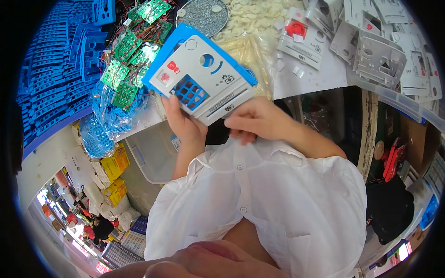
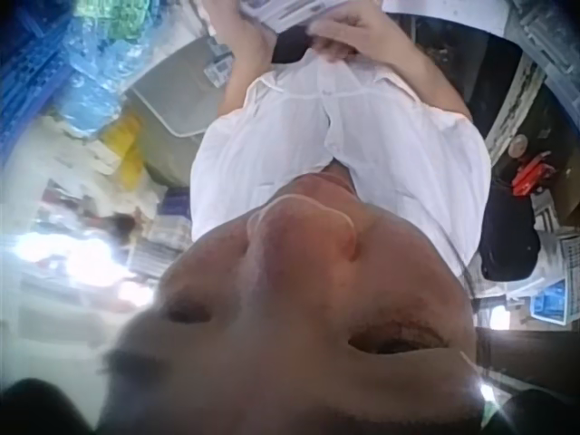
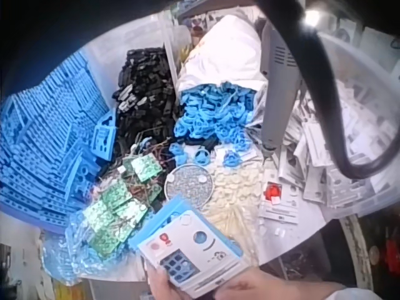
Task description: Assembling a toy electronic device by installing buttons, circuit boards, and using a hot glue gun.
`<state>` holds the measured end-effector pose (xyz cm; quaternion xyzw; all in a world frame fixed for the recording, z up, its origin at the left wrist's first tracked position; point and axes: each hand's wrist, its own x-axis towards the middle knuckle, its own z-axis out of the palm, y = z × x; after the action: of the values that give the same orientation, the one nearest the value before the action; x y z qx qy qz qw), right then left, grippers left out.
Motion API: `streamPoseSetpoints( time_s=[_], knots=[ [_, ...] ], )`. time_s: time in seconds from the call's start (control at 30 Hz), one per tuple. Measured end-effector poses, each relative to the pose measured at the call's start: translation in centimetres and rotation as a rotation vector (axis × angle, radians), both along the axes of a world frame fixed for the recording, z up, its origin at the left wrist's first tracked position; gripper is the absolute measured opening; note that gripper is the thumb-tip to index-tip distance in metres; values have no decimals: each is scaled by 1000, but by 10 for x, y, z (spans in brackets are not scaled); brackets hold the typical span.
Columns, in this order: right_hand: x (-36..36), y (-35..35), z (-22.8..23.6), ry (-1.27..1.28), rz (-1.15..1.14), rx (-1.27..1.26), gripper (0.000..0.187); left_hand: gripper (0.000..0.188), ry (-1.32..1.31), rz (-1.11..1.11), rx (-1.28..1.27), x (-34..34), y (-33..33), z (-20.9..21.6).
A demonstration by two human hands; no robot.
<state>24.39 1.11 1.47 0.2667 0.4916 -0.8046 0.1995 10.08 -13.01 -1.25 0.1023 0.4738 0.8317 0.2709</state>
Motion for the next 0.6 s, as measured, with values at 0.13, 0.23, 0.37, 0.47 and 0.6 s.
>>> streamPoseSetpoints(
  time_s=[0.13,0.23,0.37,0.47,0.6],
  knots=[
    [17,31,-5,272,-257,704,17,54,-160,-35,50,-5,-8,-3],
    [9,28,3,476,-396,951,17,53,-227,-72,63,-3,-7,-10],
    [-4,18,9,507,-351,1004,18,56,-177,-89,-6,6,-13,-14],
    [-8,18,15,506,-329,990,18,57,-199,-119,-30,5,-20,-15],
    [-7,17,16,559,-287,1051,17,57,-254,-114,-5,4,-26,-23]
  ],
)
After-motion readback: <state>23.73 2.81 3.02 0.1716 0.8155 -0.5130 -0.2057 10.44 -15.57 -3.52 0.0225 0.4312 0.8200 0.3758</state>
